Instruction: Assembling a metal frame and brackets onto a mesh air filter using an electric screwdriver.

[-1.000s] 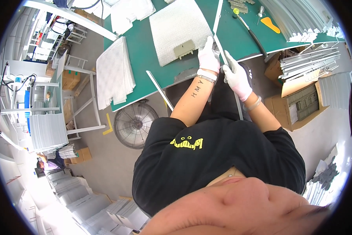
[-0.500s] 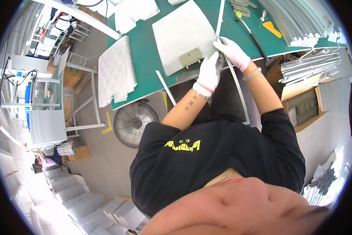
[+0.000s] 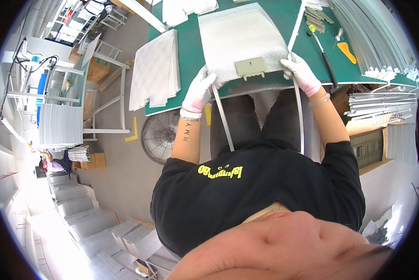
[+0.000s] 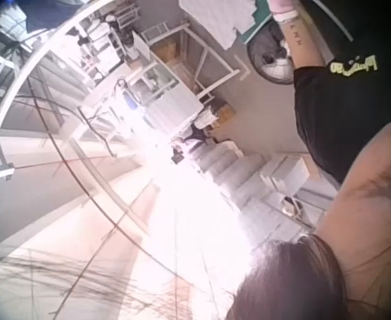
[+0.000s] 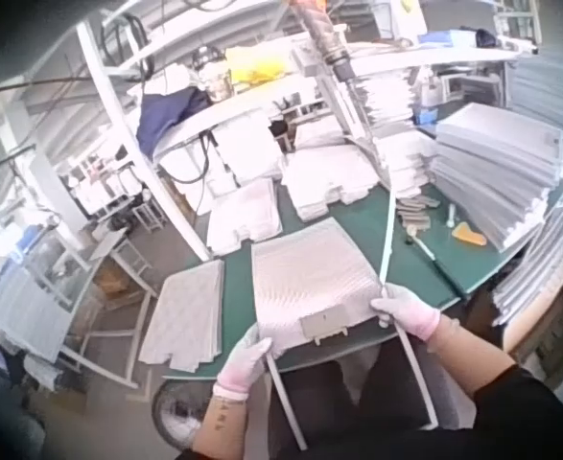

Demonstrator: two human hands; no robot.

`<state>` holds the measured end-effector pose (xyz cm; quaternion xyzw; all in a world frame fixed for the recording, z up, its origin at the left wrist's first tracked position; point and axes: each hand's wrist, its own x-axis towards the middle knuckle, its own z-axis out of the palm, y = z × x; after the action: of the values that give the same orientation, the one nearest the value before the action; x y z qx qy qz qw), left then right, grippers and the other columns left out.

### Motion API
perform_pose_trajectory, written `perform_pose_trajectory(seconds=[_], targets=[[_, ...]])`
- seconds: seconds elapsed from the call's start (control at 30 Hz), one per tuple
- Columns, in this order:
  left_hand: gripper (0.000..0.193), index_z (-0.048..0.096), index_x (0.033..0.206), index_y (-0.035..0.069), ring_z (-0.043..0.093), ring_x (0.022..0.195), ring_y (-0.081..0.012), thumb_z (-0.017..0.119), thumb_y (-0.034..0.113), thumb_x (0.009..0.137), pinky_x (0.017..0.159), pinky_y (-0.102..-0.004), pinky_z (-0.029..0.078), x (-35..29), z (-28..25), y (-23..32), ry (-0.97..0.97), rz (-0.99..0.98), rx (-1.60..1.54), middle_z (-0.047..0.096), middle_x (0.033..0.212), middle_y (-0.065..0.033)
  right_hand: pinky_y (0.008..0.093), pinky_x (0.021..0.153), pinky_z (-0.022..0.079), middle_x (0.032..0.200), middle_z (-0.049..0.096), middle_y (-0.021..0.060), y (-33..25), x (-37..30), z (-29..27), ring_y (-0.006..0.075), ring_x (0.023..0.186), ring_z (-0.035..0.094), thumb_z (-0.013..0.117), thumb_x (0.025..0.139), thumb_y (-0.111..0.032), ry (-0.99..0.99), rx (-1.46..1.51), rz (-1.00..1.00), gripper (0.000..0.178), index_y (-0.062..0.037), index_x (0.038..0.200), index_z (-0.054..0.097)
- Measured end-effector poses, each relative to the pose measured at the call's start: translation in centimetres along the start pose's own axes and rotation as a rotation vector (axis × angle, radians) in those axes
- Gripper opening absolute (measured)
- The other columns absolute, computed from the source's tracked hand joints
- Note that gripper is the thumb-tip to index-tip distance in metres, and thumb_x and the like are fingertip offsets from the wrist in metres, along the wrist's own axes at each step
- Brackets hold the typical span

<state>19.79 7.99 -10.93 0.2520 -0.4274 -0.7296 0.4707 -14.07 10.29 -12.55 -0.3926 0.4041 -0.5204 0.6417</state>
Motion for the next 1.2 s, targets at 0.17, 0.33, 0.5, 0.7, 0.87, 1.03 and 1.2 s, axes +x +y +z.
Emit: perform_pose_trajectory(seconds=[0.17, 0.33, 0.5, 0.7, 0.87, 1.03, 1.2], targets=[[0.055, 0.039, 0.145, -0.007, 0.064, 0.109, -0.0179, 0.060, 0.003, 0.095, 0.090, -0.0313, 0.057, -1.7, 3.1, 1.7, 0.185, 0.030, 0.340, 0.059, 0.131, -0.0139, 0.0249, 0.057, 0.042, 0.076, 0.045, -0.0026, -2.4, -2.9, 0.8, 0.0061, 0.058, 0.040, 0.061, 0.098, -0.015, -0.020, -0.049, -0.088, 0.027, -0.0018, 0.119, 0.050], [0.068, 0.021, 0.155, -0.006, 0.035, 0.143, -0.0236, 0.053, -0.003, 0.095, 0.116, -0.0401, 0.030, -3.8, 5.6, 2.0, 0.179, 0.448, 0.624, 0.028, 0.159, -0.0190, 0.0254, 0.062, 0.044, 0.079, 0.048, -0.0030, -4.0, -4.5, 2.2, 0.0072, 0.063, 0.044, 0.059, 0.099, -0.017, -0.038, -0.065, -0.197, 0.046, 0.0005, 0.138, 0.043], [0.074, 0.027, 0.155, 0.003, 0.030, 0.146, -0.0269, 0.065, 0.008, 0.091, 0.119, -0.0417, 0.024, -9.7, 5.5, 4.3, 0.250, 0.439, 0.505, 0.025, 0.161, -0.0179, 0.0287, 0.082, 0.052, 0.099, 0.064, 0.0070, -6.4, -5.9, 4.4, 0.0127, 0.090, 0.062, 0.061, 0.097, -0.015, -0.157, -0.205, -0.212, 0.039, 0.0043, 0.129, 0.048], [0.064, 0.034, 0.148, -0.002, 0.051, 0.128, -0.0235, 0.061, 0.027, 0.099, 0.111, -0.0373, 0.037, -10.7, 5.0, 6.3, 0.416, 0.516, 0.244, 0.050, 0.143, -0.0148, 0.0267, 0.074, 0.046, 0.091, 0.060, 0.0038, -9.6, -5.4, 9.6, 0.0082, 0.084, 0.053, 0.065, 0.092, -0.010, -0.204, -0.392, -0.583, 0.046, 0.0064, 0.132, 0.049], [0.055, 0.042, 0.140, -0.004, 0.056, 0.108, -0.0162, 0.050, 0.038, 0.106, 0.089, -0.0301, 0.048, -5.5, 4.7, 10.5, 0.347, 0.779, 0.476, 0.056, 0.123, -0.0105, 0.0243, 0.050, 0.034, 0.062, 0.046, -0.0063, -14.5, -3.3, 11.8, 0.0032, 0.057, 0.038, 0.069, 0.093, -0.020, -0.094, -0.458, -0.673, 0.026, -0.0006, 0.111, 0.065], [0.020, 0.062, 0.101, 0.002, 0.045, 0.066, -0.0032, 0.062, 0.022, 0.099, 0.060, -0.0198, 0.035, 2.1, 8.7, 14.3, 0.251, 0.737, 0.419, 0.057, 0.078, 0.0035, 0.0226, 0.049, 0.035, 0.060, 0.046, -0.0072, -14.8, 1.3, 9.5, 0.0026, 0.057, 0.039, 0.079, 0.087, -0.019, 0.297, -0.414, -0.867, 0.031, -0.0039, 0.077, 0.054], [0.004, 0.066, 0.093, 0.001, 0.047, 0.068, -0.0041, 0.066, 0.001, 0.089, 0.062, -0.0202, 0.039, 4.9, 7.2, 12.3, 0.396, 0.905, 0.609, 0.059, 0.079, 0.0029, 0.0233, 0.049, 0.036, 0.058, 0.046, -0.0047, -13.7, 1.2, 10.1, 0.0028, 0.056, 0.040, 0.078, 0.087, -0.017, 0.499, -0.501, -0.897, 0.025, -0.0028, 0.080, 0.058]])
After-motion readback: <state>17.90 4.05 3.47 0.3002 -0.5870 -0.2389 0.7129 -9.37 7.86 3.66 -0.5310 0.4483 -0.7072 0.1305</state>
